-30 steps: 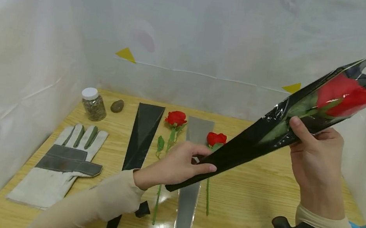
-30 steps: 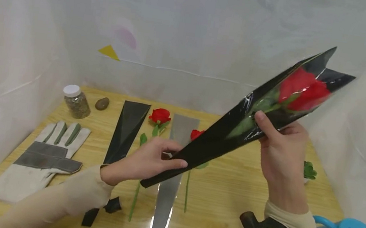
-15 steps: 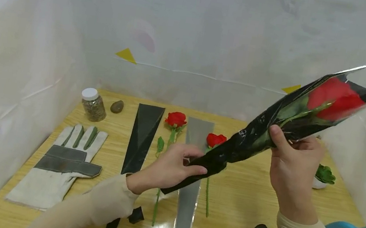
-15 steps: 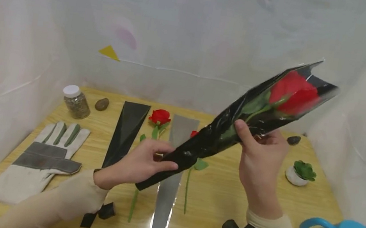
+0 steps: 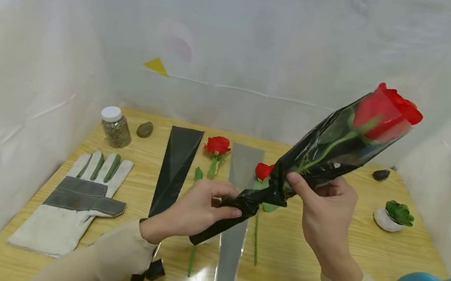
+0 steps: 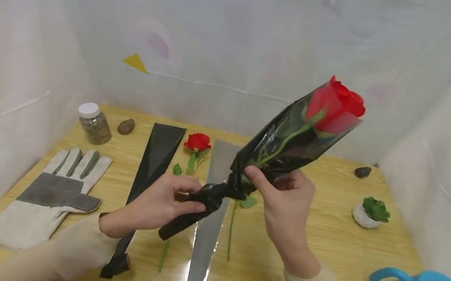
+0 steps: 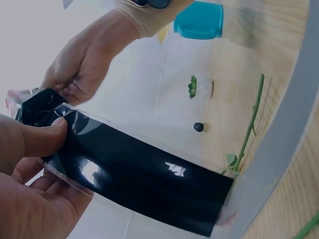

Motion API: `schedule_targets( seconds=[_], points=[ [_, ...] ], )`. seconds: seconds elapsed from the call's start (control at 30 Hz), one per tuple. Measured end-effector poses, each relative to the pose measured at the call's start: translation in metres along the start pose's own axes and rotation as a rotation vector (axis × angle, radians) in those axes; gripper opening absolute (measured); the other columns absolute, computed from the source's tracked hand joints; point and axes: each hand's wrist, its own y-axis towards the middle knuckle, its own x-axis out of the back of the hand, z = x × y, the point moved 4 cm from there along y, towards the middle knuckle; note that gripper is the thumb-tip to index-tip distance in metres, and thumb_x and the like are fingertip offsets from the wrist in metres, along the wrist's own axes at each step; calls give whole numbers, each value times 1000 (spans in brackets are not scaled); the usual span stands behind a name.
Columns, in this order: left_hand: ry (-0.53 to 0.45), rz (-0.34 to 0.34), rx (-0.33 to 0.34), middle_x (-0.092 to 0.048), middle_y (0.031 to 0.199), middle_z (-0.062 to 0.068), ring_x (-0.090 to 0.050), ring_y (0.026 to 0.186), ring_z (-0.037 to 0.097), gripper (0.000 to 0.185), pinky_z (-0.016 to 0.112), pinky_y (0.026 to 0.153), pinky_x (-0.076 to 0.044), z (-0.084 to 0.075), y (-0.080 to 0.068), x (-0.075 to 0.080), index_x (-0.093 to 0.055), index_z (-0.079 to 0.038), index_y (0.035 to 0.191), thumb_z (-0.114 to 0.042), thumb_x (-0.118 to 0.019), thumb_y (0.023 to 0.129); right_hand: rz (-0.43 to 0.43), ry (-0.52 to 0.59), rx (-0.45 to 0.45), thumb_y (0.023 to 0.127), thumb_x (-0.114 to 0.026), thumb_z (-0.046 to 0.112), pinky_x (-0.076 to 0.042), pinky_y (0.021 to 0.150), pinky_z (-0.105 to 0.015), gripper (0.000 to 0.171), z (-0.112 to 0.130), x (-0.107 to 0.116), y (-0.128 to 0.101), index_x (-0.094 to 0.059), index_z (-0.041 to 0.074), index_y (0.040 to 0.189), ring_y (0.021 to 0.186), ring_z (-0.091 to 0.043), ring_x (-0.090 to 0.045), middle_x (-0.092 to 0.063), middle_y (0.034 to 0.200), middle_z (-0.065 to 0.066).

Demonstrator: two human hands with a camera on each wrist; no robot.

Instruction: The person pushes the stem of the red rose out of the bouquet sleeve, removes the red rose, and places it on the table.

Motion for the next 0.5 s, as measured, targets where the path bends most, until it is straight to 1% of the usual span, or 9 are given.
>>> schedule_targets(
  seconds=[0.13,0.2,0.33,0.43,0.5],
  points=[
    [-2,-13,4,-64,90,0,-62,82,17,9,32,74,-56,-1,0,-1,-74,-8,94,0,-71,90,11,-59,-61,82,-68,-20,-56,77,-35,32,-8,-2,-4,-62,-16,114,92,-26,-69,-70,102,-20],
    [-6,-18,10,-64,89,1,-62,83,17,9,32,75,-56,0,0,-1,-73,-8,93,0,-72,89,17,-59,-81,83,-68,-19,-55,78,-35,33,-11,-4,-5,-62,-16,115,92,-27,-69,-69,102,-21],
    [-18,-15,15,-64,89,1,-63,84,17,8,32,76,-56,0,-1,-1,-73,-8,93,-1,-72,89,58,-50,-139,86,-67,-16,-54,84,-35,37,-17,-6,-8,-60,-11,123,102,-28,-66,-67,112,-20],
    [1,2,35,-62,86,1,-61,82,16,4,33,77,-55,0,-2,-1,-73,-7,93,-4,-73,90,84,-33,-222,90,-65,-12,-52,87,-35,40,-23,-5,-9,-57,-8,129,107,-27,-64,-65,119,-18],
    [5,38,75,-61,85,0,-60,81,15,3,32,78,-55,2,-3,-2,-71,-8,93,-7,-73,91,84,-18,-296,92,-65,-9,-52,86,-31,39,-28,-3,-8,-58,-6,129,104,-22,-64,-65,118,-16]
  ],
)
